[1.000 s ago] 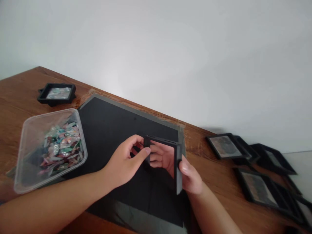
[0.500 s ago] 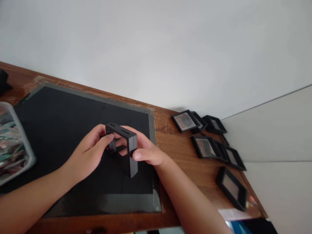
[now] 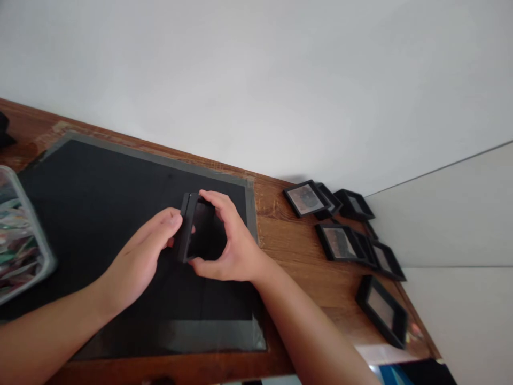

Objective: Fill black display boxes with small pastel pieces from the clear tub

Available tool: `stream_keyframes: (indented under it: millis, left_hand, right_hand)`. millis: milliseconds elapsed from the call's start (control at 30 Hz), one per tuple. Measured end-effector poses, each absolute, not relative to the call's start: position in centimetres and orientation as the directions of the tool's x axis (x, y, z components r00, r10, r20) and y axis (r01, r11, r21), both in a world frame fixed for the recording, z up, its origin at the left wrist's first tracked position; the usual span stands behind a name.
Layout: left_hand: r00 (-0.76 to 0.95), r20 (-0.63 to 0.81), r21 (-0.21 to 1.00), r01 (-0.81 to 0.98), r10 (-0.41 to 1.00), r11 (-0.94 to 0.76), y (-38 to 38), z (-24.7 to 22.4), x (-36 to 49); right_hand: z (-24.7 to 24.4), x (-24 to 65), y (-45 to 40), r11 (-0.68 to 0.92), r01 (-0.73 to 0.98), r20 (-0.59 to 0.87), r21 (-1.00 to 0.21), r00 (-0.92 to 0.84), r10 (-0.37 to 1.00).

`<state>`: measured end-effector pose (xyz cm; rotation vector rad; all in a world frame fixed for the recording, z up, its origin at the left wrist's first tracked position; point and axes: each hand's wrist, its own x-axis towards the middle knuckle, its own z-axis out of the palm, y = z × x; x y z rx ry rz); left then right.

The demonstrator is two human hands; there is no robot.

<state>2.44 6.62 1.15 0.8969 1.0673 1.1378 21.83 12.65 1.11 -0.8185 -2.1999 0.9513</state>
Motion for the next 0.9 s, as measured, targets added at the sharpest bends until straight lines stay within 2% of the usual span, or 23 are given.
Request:
stream_keyframes:
  millis: [133,200,333,567,767,900]
  left_hand:
    - [0.128,-0.144,0.926,-0.331,0.981,0.179,6.7,1.3,2.5]
    - [0.115,-0.112,0.923,-0.355,0.987,0.146,6.9,1.3,2.5]
    - [0.072,-0.079,0.922,-0.375,0.994,0.1,7.1,1.5,2.4]
    - [0.06,-0.072,0.916,-0.392,0.996,0.09,7.1,1.8,2.4]
    - [0.123,-0.056,0.912,-0.397,0.991,0.101,7.0,2.0,2.2]
    - [0.139,-0.036,0.886,-0.454,0.99,0.096,6.7,2.2,2.1]
  right_hand:
    - [1.8,21.7,12.7,0.705,0.393,0.34,-0.59,-0.671,0.659]
    - [1.9,21.8,12.8,0.726,0.409,0.353,-0.552,-0.675,0.648]
    - [1.5,21.8,13.1,0.678,0.372,0.342,-0.634,-0.651,0.677]
    - [1.1,22.0,13.2,0.493,0.301,0.198,-0.816,-0.657,0.728]
    - [1.4,22.7,13.8,0.315,0.336,-0.014,-0.888,-0.703,0.711]
    - [1.8,22.5,13.8,0.26,0.335,-0.022,-0.906,-0.649,0.76]
